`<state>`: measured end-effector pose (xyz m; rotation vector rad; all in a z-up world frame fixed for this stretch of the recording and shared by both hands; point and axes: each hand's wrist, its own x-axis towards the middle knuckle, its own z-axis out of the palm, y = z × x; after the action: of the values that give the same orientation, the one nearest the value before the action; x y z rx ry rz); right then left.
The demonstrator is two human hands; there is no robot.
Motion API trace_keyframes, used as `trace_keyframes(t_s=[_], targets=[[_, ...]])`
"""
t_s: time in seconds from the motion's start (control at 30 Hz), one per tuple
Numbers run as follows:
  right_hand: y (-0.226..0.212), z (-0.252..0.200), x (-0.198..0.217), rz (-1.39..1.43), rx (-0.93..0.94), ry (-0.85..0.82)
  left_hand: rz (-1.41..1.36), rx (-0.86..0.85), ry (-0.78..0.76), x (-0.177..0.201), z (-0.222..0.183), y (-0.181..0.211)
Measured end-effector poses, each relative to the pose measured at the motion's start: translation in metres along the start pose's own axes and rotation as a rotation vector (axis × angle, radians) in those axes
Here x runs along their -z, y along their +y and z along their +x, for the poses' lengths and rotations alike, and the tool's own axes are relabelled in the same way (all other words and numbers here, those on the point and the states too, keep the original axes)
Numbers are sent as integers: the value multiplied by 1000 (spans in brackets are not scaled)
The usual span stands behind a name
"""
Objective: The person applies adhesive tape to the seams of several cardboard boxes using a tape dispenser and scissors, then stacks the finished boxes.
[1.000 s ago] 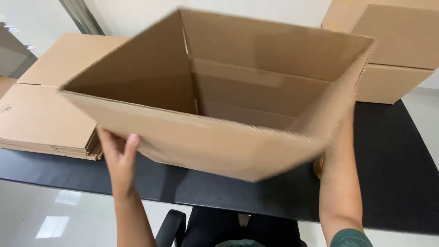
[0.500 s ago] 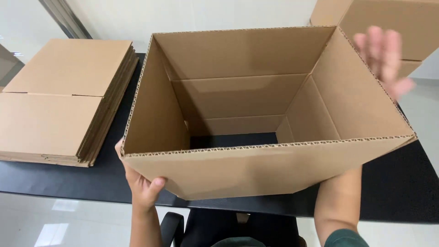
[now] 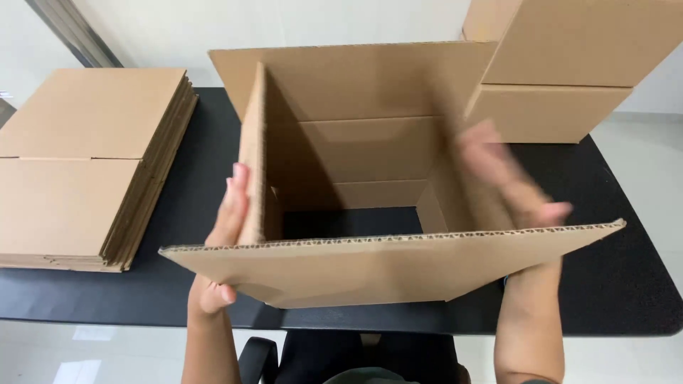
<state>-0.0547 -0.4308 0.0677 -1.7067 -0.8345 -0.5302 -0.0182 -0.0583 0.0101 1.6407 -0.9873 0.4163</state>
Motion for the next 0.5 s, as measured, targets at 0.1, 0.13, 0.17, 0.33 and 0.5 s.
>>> trace_keyframes(t_s=[0.1,0.13,0.17,0.33,0.5], targets=[[1,-3,0,-369,-88,-338,51,-49,-108,-3,13,14],[2,-4,0,-394,-110,-336,74,-73,-160,-6,16,19],[2,-3,-1,-420,-126,-336,101,-99,-207,-8,19,24],[14,-14,5,-223,-249,-279,-10,163,-185,-5,19,36],[12,-16,0,-115,-386,-103,-140,317,69,-2,0,36]])
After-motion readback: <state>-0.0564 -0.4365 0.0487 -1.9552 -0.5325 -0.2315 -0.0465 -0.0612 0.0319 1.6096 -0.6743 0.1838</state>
